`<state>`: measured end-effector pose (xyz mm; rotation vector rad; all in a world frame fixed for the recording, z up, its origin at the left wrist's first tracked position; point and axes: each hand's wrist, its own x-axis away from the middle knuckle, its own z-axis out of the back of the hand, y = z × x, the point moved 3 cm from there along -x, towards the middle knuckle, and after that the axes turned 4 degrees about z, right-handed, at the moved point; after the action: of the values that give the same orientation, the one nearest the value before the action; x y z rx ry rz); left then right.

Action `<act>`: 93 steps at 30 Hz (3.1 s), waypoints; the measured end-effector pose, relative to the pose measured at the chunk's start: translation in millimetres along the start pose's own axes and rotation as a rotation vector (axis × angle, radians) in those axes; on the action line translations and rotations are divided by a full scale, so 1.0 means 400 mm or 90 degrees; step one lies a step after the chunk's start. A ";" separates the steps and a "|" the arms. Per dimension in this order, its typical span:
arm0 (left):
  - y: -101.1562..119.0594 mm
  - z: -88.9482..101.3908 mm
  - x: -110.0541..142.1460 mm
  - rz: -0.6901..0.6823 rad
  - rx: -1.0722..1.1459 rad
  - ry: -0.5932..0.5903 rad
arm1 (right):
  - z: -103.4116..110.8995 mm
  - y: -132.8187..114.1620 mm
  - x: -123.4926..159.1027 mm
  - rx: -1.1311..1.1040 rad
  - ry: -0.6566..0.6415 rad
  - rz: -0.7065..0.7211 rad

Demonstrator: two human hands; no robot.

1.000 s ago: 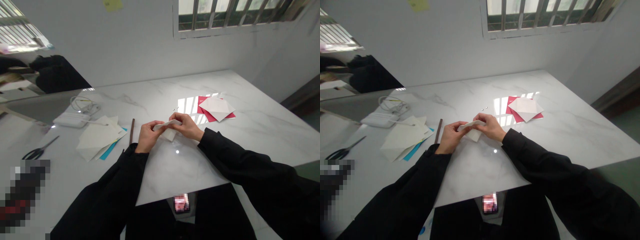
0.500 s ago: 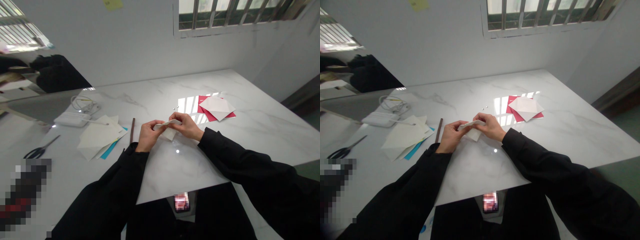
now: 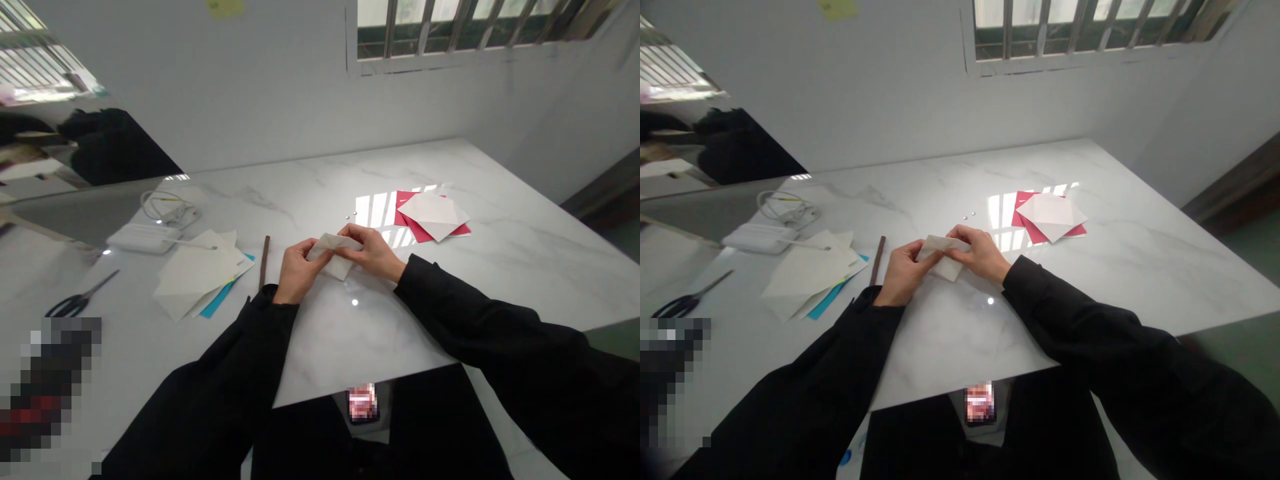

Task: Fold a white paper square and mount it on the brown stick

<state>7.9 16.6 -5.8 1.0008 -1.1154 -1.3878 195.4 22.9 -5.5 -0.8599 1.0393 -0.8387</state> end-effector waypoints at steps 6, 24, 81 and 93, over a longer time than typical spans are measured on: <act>0.006 0.003 -0.001 -0.014 -0.009 0.019 | 0.000 -0.007 0.004 0.051 -0.019 -0.025; 0.031 0.001 0.008 0.004 0.060 -0.064 | 0.022 0.026 -0.009 -0.141 -0.026 -0.130; 0.102 -0.034 0.031 0.080 0.294 -0.273 | 0.035 0.028 -0.009 -0.529 -0.174 -0.064; 0.096 -0.038 0.034 0.023 0.291 -0.345 | 0.043 0.017 -0.009 -0.531 -0.157 -0.065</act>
<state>29.5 0.8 28.6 0.9290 -1.9069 -1.4470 211.7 32.2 -5.7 -1.6834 1.1331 -0.3388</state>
